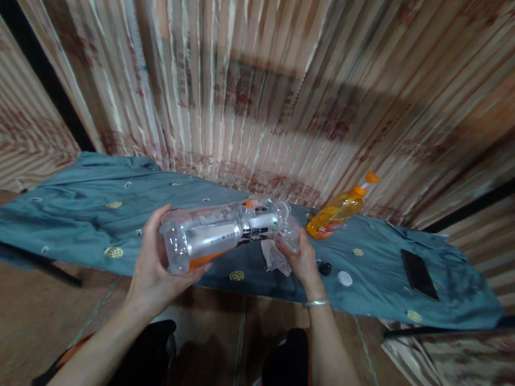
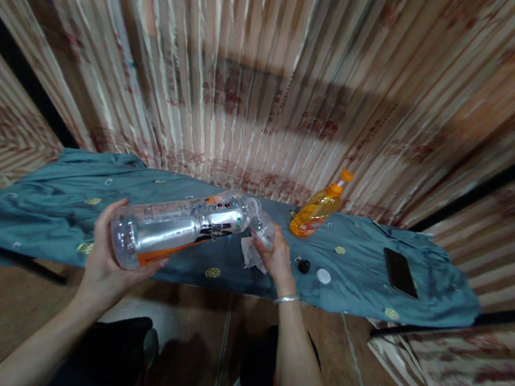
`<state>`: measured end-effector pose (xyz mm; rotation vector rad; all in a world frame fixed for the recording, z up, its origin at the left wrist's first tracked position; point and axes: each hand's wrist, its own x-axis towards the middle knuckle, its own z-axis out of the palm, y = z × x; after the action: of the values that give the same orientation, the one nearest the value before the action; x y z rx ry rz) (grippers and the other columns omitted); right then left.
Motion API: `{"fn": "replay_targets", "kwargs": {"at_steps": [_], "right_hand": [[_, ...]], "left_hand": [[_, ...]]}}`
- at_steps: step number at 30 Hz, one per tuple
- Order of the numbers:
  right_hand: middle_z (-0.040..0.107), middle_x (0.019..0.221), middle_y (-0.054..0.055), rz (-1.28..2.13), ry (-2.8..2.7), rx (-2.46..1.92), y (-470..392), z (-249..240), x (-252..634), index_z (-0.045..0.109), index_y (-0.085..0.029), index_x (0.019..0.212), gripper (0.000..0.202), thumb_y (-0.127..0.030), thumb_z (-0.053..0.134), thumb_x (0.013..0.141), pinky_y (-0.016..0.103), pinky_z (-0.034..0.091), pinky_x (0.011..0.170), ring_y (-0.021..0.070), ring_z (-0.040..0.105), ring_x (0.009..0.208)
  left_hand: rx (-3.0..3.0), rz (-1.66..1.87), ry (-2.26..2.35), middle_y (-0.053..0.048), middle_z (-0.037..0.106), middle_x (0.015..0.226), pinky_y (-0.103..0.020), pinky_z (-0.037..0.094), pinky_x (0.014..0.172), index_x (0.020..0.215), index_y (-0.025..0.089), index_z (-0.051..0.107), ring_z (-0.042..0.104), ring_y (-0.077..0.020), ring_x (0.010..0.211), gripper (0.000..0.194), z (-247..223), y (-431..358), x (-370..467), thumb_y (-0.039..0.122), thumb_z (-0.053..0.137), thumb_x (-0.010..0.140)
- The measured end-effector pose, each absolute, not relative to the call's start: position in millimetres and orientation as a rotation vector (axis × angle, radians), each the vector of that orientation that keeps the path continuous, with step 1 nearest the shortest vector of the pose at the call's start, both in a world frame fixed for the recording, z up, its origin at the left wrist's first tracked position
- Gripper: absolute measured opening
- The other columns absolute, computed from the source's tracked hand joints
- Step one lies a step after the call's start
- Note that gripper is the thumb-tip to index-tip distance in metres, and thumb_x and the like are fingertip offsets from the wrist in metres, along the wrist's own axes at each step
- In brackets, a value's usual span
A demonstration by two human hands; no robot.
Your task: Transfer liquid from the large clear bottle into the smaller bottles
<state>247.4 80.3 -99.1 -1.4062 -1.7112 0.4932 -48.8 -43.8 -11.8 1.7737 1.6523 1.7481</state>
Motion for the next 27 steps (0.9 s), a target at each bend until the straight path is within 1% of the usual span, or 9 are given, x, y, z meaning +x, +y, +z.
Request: {"fn": "replay_targets", "kwargs": {"at_steps": [4, 9, 14, 18, 20, 24, 27], "right_hand": [[0.074, 0.114, 0.008, 0.509, -1.714, -1.4, 80.9, -100.2, 247.9, 0.056, -0.022, 0.129, 0.056, -0.038, 0.073, 0.078, 0.04, 0.057, 0.087, 0.0274, 0.071, 0.098], [0.073, 0.115, 0.009, 0.484, -1.718, -1.402, 82.1, -101.1, 248.2, 0.055, -0.022, 0.13, 0.057, -0.039, 0.072, 0.078, 0.04, 0.056, 0.089, 0.0274, 0.071, 0.099], [0.074, 0.111, 0.009, 0.474, -1.725, -1.4, 81.1, -98.7, 247.2, 0.056, -0.02, 0.127, 0.055, -0.039, 0.072, 0.078, 0.039, 0.057, 0.085, 0.0265, 0.071, 0.095], [0.074, 0.108, 0.007, 0.477, -1.73, -1.416, 79.5, -96.4, 246.5, 0.056, -0.021, 0.127, 0.054, -0.039, 0.072, 0.079, 0.038, 0.057, 0.082, 0.0264, 0.072, 0.092], [0.075, 0.107, 0.007, 0.485, -1.726, -1.426, 79.1, -95.9, 246.4, 0.057, -0.021, 0.127, 0.054, -0.038, 0.072, 0.078, 0.037, 0.057, 0.081, 0.0262, 0.072, 0.09], [0.075, 0.108, 0.007, 0.498, -1.715, -1.412, 79.4, -95.9, 246.3, 0.057, -0.021, 0.127, 0.054, -0.039, 0.073, 0.079, 0.037, 0.057, 0.081, 0.0258, 0.072, 0.091], [0.075, 0.11, 0.008, 0.497, -1.717, -1.399, 80.2, -96.3, 246.6, 0.057, -0.021, 0.127, 0.054, -0.037, 0.073, 0.078, 0.039, 0.057, 0.084, 0.0262, 0.071, 0.093]], "left_hand": [[1.741, 1.754, 1.656, -0.015, 0.056, 0.134, -0.052, 0.055, 0.101, 0.144, 0.022, 0.042, 0.064, -0.0337, 0.119, 0.1, -9.5, -45.4, -47.8, 0.043, 0.089, 0.058], [1.711, 1.756, 1.651, -0.013, 0.06, 0.128, -0.048, 0.059, 0.095, 0.142, 0.022, 0.042, 0.068, -0.0304, 0.11, 0.1, -6.2, -45.3, -46.9, 0.043, 0.089, 0.057], [1.675, 1.735, 1.611, -0.011, 0.063, 0.122, -0.047, 0.06, 0.094, 0.141, 0.021, 0.04, 0.069, -0.0291, 0.107, 0.101, -3.6, -44.5, -46.5, 0.042, 0.089, 0.056], [1.638, 1.737, 1.615, -0.012, 0.061, 0.126, -0.049, 0.06, 0.094, 0.141, 0.023, 0.041, 0.068, -0.0301, 0.109, 0.101, -2.3, -45.2, -45.3, 0.042, 0.089, 0.054], [1.622, 1.744, 1.612, -0.012, 0.062, 0.125, -0.049, 0.061, 0.093, 0.14, 0.023, 0.042, 0.069, -0.0302, 0.107, 0.101, -2.1, -45.4, -44.9, 0.042, 0.089, 0.053], [1.603, 1.756, 1.6, -0.01, 0.065, 0.12, -0.047, 0.063, 0.086, 0.139, 0.024, 0.043, 0.071, -0.0289, 0.1, 0.1, -1.6, -45.1, -44.6, 0.041, 0.09, 0.052], [1.612, 1.743, 1.587, -0.009, 0.065, 0.119, -0.047, 0.063, 0.087, 0.139, 0.024, 0.042, 0.071, -0.0286, 0.1, 0.1, -0.9, -44.8, -44.7, 0.04, 0.09, 0.052]]}}
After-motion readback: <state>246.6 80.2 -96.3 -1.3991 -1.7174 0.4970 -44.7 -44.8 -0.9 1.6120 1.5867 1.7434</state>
